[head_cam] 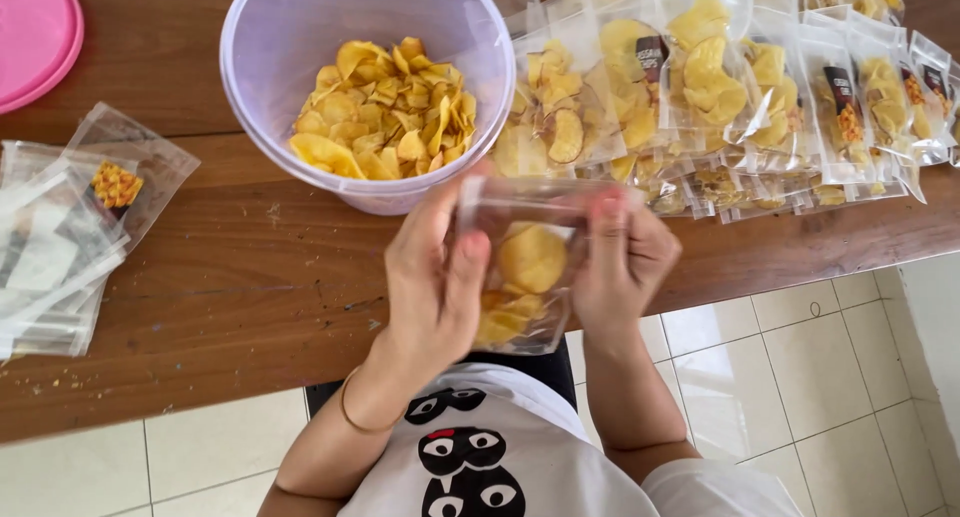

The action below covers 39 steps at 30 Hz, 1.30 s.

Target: Packing individual chips and seasoning packets into small plastic bags from a large container.

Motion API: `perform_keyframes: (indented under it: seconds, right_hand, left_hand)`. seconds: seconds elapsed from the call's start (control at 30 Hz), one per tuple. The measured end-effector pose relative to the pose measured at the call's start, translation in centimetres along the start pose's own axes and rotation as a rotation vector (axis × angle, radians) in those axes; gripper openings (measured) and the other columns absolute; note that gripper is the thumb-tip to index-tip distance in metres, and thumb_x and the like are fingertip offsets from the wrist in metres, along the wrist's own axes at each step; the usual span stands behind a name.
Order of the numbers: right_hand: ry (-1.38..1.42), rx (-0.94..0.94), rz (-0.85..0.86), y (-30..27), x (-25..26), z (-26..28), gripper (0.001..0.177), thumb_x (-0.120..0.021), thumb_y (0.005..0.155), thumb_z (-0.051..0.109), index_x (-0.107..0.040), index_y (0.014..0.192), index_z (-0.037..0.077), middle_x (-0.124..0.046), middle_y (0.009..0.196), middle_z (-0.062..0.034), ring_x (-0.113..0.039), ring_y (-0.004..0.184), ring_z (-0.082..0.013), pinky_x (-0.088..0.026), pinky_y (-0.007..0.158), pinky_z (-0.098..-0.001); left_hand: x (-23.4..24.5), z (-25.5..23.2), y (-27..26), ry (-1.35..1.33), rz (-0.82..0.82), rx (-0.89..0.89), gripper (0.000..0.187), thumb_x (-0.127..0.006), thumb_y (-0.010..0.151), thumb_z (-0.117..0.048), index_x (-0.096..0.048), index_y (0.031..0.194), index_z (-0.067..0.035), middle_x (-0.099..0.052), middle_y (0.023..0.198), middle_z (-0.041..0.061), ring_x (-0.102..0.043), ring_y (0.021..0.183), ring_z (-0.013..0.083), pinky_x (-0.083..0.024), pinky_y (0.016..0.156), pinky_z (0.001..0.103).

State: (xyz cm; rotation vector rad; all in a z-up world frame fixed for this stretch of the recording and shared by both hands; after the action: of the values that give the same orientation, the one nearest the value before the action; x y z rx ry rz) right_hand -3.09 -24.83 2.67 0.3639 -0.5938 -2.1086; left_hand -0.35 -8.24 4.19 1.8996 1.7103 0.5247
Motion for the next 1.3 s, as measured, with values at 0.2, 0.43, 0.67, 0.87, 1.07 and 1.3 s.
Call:
perform_keyframes:
  seconds: [0.2, 0.43, 0.67, 0.87, 1.07, 1.3]
  right_hand:
    - [-0.482, 0.213, -0.034, 0.8, 1.5, 4.7, 0.041, -0.044, 0.114, 0.022, -0.074, 0.095, 0.001, -0.067, 0.074, -0.0043, -0.033, 0.050, -0.0068, -0.020, 0.051, -0.0289]
    - [0.023, 0.000, 0.437, 1.3, 3.5, 4.3, 0.077, -0.042, 0.109, 0.068, -0.059, 0.132, -0.003, -0.066, 0.126, -0.0244, -0.081, 0.090, -0.0293, -0.075, 0.071, -0.0351]
    - [-0.169, -0.207, 0.253, 2.5, 9.5, 0.1, 0.047, -0.063, 0.100, 0.035, -0.062, 0.131, 0.000, -0.065, 0.105, -0.0074, -0.060, 0.088, -0.0100, -0.053, 0.072, -0.0212]
    - [0.001, -0.291, -0.122, 4.9, 13.5, -1.7, 0.042, -0.068, 0.099, 0.017, -0.059, 0.135, -0.003, -0.071, 0.101, -0.0075, -0.068, 0.083, -0.0080, -0.060, 0.067, -0.0186]
    - [-0.308, -0.191, -0.371, 9.4, 18.0, -2.0, 0.030, -0.066, 0.105, 0.018, -0.065, 0.132, 0.005, -0.050, 0.067, 0.0099, -0.044, 0.060, 0.0029, -0.039, 0.058, -0.0128]
    - [-0.646, -0.186, -0.394, 12.6, 20.3, -5.6, 0.033, -0.065, 0.107, 0.021, -0.067, 0.134, 0.003, -0.072, 0.085, -0.0019, -0.064, 0.076, -0.0033, -0.056, 0.070, -0.0187]
  left_hand:
    - [-4.4, 0.3, -3.7, 0.109, 0.371, -0.115, 0.093, -0.066, 0.105, -0.051, -0.009, 0.169, -0.014, 0.000, 0.176, 0.027, -0.005, 0.170, 0.0478, -0.016, 0.143, 0.066]
    - [-6.2, 2.5, -2.0, -0.959, 0.317, 0.315, 0.050, -0.040, 0.113, 0.002, -0.024, 0.158, -0.013, -0.033, 0.163, 0.028, -0.037, 0.154, 0.0446, -0.041, 0.127, 0.059]
    - [-10.6, 3.0, 4.0, -1.014, 0.115, 0.477, 0.064, -0.055, 0.108, -0.020, -0.018, 0.161, -0.017, -0.033, 0.166, 0.028, -0.048, 0.146, 0.0460, -0.043, 0.124, 0.056]
    - [-17.3, 3.0, 5.8, -0.792, 0.197, 0.418, 0.084, -0.053, 0.109, -0.028, 0.014, 0.159, -0.021, -0.006, 0.172, 0.033, -0.017, 0.158, 0.0402, -0.026, 0.129, 0.059]
    - [-22.1, 3.5, 4.2, 0.396, 0.451, -0.013, 0.082, -0.033, 0.108, -0.063, -0.007, 0.165, -0.010, 0.000, 0.175, 0.017, -0.001, 0.168, 0.0353, -0.009, 0.144, 0.054]
    - [-25.7, 5.0, 2.6, 0.819, 0.644, -0.312, 0.079, -0.049, 0.109, -0.071, -0.032, 0.165, -0.017, -0.024, 0.169, 0.018, -0.021, 0.157, 0.0383, -0.005, 0.124, 0.060]
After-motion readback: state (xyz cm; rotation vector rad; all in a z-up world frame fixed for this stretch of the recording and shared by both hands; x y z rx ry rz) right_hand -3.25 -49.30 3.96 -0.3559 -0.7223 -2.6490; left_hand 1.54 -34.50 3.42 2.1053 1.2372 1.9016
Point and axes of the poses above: each hand's wrist, its own y-axis towards the middle knuckle, its own x-axis out of the back of the hand, z = x × y, the point moved 2 cm from there along y, towards the middle knuckle
